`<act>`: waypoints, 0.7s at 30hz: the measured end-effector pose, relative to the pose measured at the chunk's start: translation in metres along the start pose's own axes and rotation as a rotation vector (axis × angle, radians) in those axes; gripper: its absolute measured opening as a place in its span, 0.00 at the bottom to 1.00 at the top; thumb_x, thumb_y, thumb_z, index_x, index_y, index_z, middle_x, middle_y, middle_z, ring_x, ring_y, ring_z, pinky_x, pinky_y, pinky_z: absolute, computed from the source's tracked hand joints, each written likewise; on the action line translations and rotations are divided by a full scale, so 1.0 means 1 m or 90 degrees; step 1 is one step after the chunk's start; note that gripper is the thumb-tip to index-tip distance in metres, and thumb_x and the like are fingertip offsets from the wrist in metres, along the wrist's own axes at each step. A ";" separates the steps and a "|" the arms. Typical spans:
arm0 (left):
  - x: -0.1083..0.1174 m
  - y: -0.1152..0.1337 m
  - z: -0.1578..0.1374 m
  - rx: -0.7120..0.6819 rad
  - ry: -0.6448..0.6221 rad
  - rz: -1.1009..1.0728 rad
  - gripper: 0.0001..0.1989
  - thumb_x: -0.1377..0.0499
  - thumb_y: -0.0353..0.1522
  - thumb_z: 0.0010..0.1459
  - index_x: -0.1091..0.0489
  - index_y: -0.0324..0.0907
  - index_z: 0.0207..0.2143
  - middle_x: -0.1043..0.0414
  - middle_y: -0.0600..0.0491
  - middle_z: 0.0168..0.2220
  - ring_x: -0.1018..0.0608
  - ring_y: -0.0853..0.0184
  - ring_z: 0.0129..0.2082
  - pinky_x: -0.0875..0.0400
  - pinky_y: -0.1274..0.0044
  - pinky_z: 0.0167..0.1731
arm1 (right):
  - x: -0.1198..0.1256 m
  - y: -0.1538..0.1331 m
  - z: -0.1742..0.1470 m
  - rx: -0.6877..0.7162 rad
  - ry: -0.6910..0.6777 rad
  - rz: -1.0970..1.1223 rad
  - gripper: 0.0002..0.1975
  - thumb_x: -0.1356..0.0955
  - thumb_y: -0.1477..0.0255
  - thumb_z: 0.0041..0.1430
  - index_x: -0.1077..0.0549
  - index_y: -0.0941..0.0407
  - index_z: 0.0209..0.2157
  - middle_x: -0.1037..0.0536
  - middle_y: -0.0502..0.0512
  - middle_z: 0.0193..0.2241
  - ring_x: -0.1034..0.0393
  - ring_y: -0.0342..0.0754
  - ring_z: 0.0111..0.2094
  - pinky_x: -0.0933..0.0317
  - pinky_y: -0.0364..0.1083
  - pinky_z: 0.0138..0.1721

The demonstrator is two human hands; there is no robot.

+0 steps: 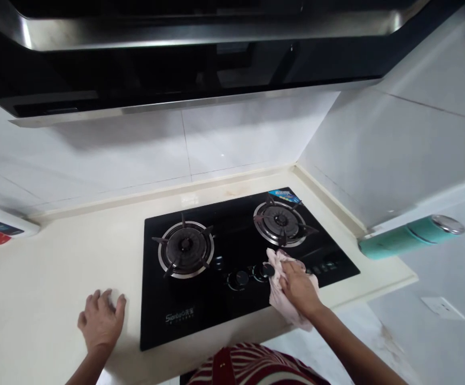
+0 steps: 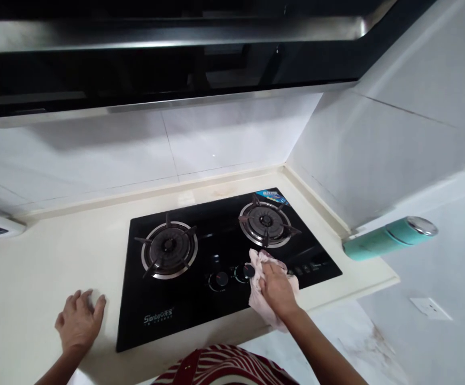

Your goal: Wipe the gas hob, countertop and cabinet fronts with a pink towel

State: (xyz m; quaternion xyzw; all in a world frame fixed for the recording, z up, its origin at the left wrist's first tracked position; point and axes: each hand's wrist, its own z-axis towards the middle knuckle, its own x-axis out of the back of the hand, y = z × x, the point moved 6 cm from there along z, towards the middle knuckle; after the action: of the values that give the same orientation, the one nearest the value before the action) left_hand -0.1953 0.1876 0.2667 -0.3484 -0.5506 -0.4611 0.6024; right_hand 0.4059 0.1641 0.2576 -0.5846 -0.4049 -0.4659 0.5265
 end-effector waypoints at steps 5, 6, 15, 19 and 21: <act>-0.002 0.001 0.002 0.001 -0.013 -0.008 0.32 0.59 0.48 0.68 0.32 0.36 0.58 0.39 0.33 0.66 0.42 0.50 0.70 0.46 0.54 0.65 | -0.020 -0.024 -0.046 0.004 -0.019 0.035 0.21 0.42 0.68 0.66 0.26 0.60 0.52 0.24 0.69 0.52 0.31 0.60 0.56 0.37 0.56 0.60; -0.002 0.001 0.002 0.001 -0.012 -0.011 0.32 0.60 0.48 0.68 0.32 0.36 0.58 0.39 0.33 0.66 0.42 0.50 0.70 0.46 0.54 0.65 | -0.023 -0.033 -0.053 0.014 -0.035 0.059 0.20 0.42 0.67 0.66 0.25 0.58 0.50 0.24 0.68 0.52 0.31 0.59 0.56 0.36 0.56 0.60; 0.000 0.001 0.001 0.009 -0.015 -0.028 0.30 0.58 0.48 0.67 0.32 0.37 0.57 0.40 0.34 0.66 0.41 0.51 0.70 0.46 0.55 0.65 | -0.015 -0.112 -0.012 -0.036 -0.114 0.262 0.26 0.47 0.57 0.72 0.29 0.54 0.57 0.23 0.61 0.55 0.29 0.54 0.56 0.36 0.51 0.57; -0.002 0.000 0.002 0.010 -0.014 -0.031 0.30 0.58 0.48 0.67 0.33 0.38 0.57 0.39 0.35 0.66 0.42 0.51 0.70 0.47 0.55 0.66 | -0.009 -0.122 0.034 -0.013 -0.150 0.205 0.27 0.51 0.61 0.74 0.27 0.55 0.53 0.22 0.58 0.47 0.28 0.51 0.50 0.36 0.49 0.53; -0.003 -0.001 0.002 0.010 -0.018 -0.032 0.30 0.58 0.48 0.68 0.33 0.38 0.58 0.39 0.34 0.66 0.42 0.51 0.70 0.47 0.55 0.66 | -0.010 -0.128 0.057 0.008 -0.146 0.160 0.24 0.49 0.66 0.73 0.25 0.56 0.49 0.23 0.60 0.47 0.31 0.52 0.52 0.40 0.49 0.56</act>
State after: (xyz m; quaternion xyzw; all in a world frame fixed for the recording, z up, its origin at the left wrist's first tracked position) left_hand -0.1965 0.1895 0.2639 -0.3363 -0.5708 -0.4670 0.5856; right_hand 0.2872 0.2360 0.2774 -0.6770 -0.3886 -0.3240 0.5344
